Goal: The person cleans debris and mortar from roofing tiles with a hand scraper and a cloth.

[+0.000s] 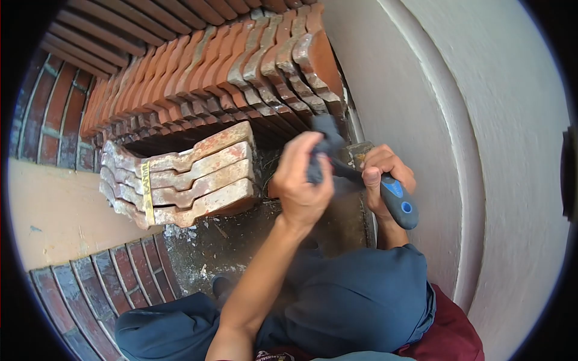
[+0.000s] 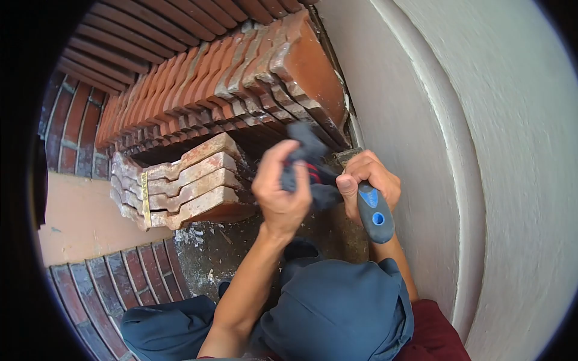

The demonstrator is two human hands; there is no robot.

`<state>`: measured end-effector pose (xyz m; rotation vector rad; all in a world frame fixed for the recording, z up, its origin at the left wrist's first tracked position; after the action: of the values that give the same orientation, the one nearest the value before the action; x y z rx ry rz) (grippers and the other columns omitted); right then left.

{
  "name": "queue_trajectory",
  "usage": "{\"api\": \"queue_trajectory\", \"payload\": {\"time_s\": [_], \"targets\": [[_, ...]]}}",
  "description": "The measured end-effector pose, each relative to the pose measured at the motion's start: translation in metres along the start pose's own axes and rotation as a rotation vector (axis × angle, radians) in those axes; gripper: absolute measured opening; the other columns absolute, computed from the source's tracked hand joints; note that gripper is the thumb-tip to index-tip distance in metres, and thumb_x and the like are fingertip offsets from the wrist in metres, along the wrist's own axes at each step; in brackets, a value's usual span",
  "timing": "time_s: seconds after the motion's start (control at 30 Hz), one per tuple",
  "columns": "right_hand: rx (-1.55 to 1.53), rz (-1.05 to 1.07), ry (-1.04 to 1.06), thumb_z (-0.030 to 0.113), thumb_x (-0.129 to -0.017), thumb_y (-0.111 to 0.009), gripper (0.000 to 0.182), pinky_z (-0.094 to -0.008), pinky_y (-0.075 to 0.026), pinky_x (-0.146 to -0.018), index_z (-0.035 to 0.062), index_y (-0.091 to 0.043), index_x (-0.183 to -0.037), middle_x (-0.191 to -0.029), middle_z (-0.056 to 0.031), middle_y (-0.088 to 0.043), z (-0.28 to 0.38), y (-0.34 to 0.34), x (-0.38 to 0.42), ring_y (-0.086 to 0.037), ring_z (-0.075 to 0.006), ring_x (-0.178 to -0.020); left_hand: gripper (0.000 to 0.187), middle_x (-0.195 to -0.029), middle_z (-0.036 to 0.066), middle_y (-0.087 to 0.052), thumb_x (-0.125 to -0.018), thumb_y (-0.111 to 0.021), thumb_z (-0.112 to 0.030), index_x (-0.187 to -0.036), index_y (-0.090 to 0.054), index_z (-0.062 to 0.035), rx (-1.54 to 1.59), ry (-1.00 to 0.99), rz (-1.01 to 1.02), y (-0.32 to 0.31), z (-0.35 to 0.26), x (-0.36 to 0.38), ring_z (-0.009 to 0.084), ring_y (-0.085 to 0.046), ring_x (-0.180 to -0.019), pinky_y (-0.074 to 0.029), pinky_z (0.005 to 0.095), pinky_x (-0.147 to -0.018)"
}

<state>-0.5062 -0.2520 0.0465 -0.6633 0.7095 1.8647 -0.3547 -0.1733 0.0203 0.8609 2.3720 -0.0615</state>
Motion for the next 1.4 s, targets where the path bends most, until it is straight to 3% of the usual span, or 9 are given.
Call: {"api": "queue_trajectory", "payload": {"time_s": [0.1, 0.23, 0.4, 0.5, 0.67, 0.77, 0.87, 1.1, 1.4], "targets": [[-0.009, -0.049, -0.052, 0.007, -0.089, -0.074, 0.029, -0.0295, -0.046, -0.058, 0.0028, -0.051, -0.072, -0.066, -0.0069, -0.057, -0.012, 0.004, 0.005, -0.056, -0.0179, -0.062, 0.03, -0.113, 0.02, -0.063, -0.088, -0.061, 0.004, -0.118, -0.06, 0.005, -0.222, -0.062, -0.218, 0.023, 0.001, -0.015, 0.0331, -0.062, -0.105, -0.047, 0.0386, -0.097], [0.027, -0.019, -0.125, 0.009, -0.088, -0.076, 0.031, -0.0294, -0.045, -0.057, 0.003, -0.051, -0.07, -0.066, -0.0066, -0.057, -0.018, -0.002, 0.011, -0.056, -0.0173, -0.061, 0.038, -0.121, 0.025, -0.056, -0.086, -0.063, 0.003, -0.123, -0.057, 0.0053, -0.472, 0.02, 0.044, 0.005, 0.01, -0.03, 0.043, -0.056, -0.114, -0.048, 0.0457, -0.094], [0.043, -0.014, -0.301, 0.012, -0.088, -0.077, 0.028, -0.0276, -0.044, -0.056, 0.0022, -0.055, -0.073, -0.067, -0.0065, -0.059, -0.032, -0.007, 0.025, -0.056, -0.0153, -0.061, 0.022, -0.099, 0.02, -0.057, -0.084, -0.065, 0.0, -0.106, -0.062, 0.0038, -0.462, 0.076, 0.159, -0.004, 0.007, -0.027, 0.0388, -0.063, -0.083, -0.052, 0.0443, -0.074], [0.047, -0.008, -0.363, 0.013, -0.088, -0.076, 0.027, -0.0273, -0.045, -0.057, 0.0019, -0.056, -0.076, -0.068, -0.0068, -0.059, -0.038, -0.01, 0.037, -0.057, -0.0153, -0.062, 0.023, -0.096, 0.018, -0.06, -0.083, -0.068, -0.003, -0.105, -0.064, 0.0025, -0.317, 0.242, 0.276, -0.021, 0.028, 0.005, 0.0356, -0.063, -0.083, -0.051, 0.0399, -0.076], [-0.027, -0.106, -0.251, 0.019, -0.091, -0.075, 0.028, -0.0301, -0.049, -0.064, 0.0026, -0.056, -0.079, -0.071, -0.008, -0.061, -0.043, 0.0, 0.047, -0.06, -0.0196, -0.067, 0.025, -0.106, 0.013, -0.058, -0.094, -0.066, -0.008, -0.114, -0.061, 0.0052, -0.128, 0.195, -0.055, 0.005, 0.031, 0.01, 0.0225, -0.057, -0.097, -0.046, 0.0332, -0.088], [-0.021, -0.132, -0.091, 0.027, -0.091, -0.075, 0.033, -0.0312, -0.051, -0.065, 0.0026, -0.056, -0.079, -0.074, -0.0088, -0.061, -0.035, 0.001, 0.04, -0.061, -0.0214, -0.069, 0.036, -0.106, 0.016, -0.055, -0.093, -0.066, -0.007, -0.125, -0.057, 0.0075, -0.273, 0.109, -0.118, 0.012, 0.019, -0.003, 0.0264, -0.056, -0.095, -0.045, 0.0355, -0.089], [-0.024, -0.114, -0.091, 0.032, -0.09, -0.076, 0.038, -0.0322, -0.051, -0.064, 0.0026, -0.055, -0.078, -0.075, -0.0093, -0.061, -0.033, -0.008, 0.035, -0.061, -0.0224, -0.07, 0.048, -0.101, 0.018, -0.05, -0.09, -0.066, -0.007, -0.133, -0.051, 0.0088, -0.472, -0.028, -0.061, -0.002, 0.015, -0.009, 0.032, -0.055, -0.087, -0.046, 0.039, -0.085], [0.001, -0.086, -0.169, 0.028, -0.091, -0.075, 0.036, -0.0314, -0.05, -0.063, 0.0027, -0.054, -0.077, -0.074, -0.0089, -0.061, -0.038, -0.005, 0.043, -0.06, -0.021, -0.069, 0.069, -0.104, 0.027, -0.054, -0.092, -0.063, -0.023, -0.146, -0.031, 0.0077, -0.647, 0.301, 0.328, -0.006, 0.021, -0.025, 0.0463, -0.063, -0.078, -0.052, 0.052, -0.071], [-0.009, -0.03, -0.285, 0.025, -0.091, -0.075, 0.035, -0.0296, -0.046, -0.06, 0.0027, -0.054, -0.075, -0.069, -0.0071, -0.059, -0.048, 0.005, 0.051, -0.058, -0.0183, -0.064, 0.067, -0.077, 0.03, -0.067, -0.092, -0.061, -0.026, -0.137, -0.035, 0.0165, -0.883, 0.444, 0.572, -0.01, 0.008, -0.046, 0.0481, -0.067, -0.075, -0.053, 0.0534, -0.072]]}}
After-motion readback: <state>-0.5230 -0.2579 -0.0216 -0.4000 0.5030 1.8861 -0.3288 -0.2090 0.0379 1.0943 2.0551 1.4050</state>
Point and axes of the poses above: each hand's wrist, its own x-axis away from the middle knuckle, its own y-axis out of the back of the hand, z = x × y, the point moved 8 cm from there along -x, towards the middle knuckle
